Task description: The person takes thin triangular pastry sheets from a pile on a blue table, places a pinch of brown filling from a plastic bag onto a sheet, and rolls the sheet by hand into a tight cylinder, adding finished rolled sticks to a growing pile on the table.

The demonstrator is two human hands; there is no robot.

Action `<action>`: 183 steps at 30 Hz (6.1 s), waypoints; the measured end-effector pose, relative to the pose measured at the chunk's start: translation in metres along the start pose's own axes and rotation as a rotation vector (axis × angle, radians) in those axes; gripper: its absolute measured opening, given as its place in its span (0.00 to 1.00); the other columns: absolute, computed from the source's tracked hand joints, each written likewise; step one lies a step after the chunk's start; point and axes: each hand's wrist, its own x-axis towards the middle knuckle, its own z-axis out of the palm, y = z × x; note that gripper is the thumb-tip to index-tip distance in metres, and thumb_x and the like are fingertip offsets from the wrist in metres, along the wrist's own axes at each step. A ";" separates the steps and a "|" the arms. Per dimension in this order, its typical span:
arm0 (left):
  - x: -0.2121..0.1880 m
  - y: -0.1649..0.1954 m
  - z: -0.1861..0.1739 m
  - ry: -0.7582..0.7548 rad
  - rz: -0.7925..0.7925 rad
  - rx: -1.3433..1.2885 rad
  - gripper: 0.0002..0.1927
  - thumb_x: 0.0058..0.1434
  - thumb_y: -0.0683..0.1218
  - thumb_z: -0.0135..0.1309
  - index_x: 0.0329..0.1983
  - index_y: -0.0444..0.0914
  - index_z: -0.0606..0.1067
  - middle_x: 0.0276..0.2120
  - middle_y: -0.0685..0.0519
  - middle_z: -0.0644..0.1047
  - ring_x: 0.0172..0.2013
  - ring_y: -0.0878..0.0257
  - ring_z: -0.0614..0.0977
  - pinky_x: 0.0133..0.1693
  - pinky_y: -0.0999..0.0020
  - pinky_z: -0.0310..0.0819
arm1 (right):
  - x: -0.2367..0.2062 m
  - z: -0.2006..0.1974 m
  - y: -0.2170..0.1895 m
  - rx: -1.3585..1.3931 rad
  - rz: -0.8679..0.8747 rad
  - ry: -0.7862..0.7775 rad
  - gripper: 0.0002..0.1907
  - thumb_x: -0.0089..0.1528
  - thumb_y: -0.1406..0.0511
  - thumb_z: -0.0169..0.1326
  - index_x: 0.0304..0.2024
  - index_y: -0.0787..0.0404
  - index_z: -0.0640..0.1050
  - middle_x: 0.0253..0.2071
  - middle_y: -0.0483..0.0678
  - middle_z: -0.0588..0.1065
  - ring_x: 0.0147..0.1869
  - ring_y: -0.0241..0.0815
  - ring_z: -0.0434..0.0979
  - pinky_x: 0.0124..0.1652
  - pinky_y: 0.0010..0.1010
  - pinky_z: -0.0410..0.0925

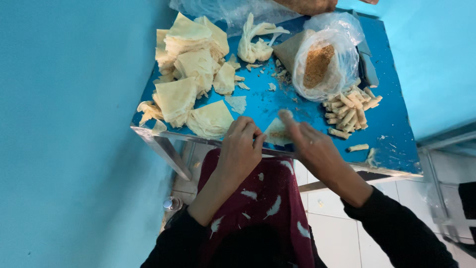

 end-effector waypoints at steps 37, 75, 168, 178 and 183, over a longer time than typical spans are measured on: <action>0.015 -0.013 0.029 -0.168 0.230 0.197 0.08 0.56 0.35 0.54 0.39 0.35 0.72 0.34 0.45 0.74 0.42 0.48 0.77 0.44 0.54 0.75 | 0.034 -0.016 0.001 0.363 0.133 -0.138 0.42 0.58 0.72 0.61 0.72 0.52 0.57 0.40 0.50 0.83 0.46 0.53 0.83 0.44 0.43 0.73; 0.009 0.007 0.015 -0.220 0.367 0.546 0.07 0.52 0.40 0.57 0.34 0.35 0.74 0.34 0.48 0.74 0.41 0.56 0.76 0.44 0.66 0.75 | 0.022 0.004 0.009 0.536 0.118 -0.074 0.34 0.57 0.79 0.51 0.66 0.68 0.58 0.42 0.57 0.78 0.46 0.55 0.82 0.43 0.39 0.75; 0.014 -0.020 -0.062 0.268 -0.205 -0.062 0.11 0.72 0.42 0.52 0.54 0.34 0.79 0.44 0.44 0.83 0.43 0.56 0.86 0.45 0.64 0.80 | 0.009 0.028 -0.002 1.970 0.780 0.441 0.18 0.65 0.70 0.53 0.57 0.65 0.69 0.44 0.47 0.78 0.43 0.36 0.81 0.43 0.27 0.75; 0.002 0.043 -0.016 0.068 -0.207 -0.424 0.11 0.64 0.43 0.60 0.48 0.36 0.79 0.38 0.46 0.84 0.33 0.58 0.88 0.34 0.68 0.82 | 0.012 0.017 -0.030 1.340 0.584 0.481 0.22 0.65 0.77 0.52 0.59 0.63 0.63 0.45 0.52 0.77 0.48 0.40 0.81 0.47 0.30 0.76; -0.002 0.036 -0.012 0.141 -0.139 -0.272 0.10 0.67 0.42 0.58 0.50 0.36 0.80 0.35 0.45 0.83 0.32 0.60 0.88 0.33 0.69 0.79 | 0.016 0.014 -0.047 1.302 0.420 0.398 0.31 0.59 0.81 0.55 0.62 0.62 0.60 0.51 0.54 0.74 0.55 0.42 0.78 0.49 0.31 0.74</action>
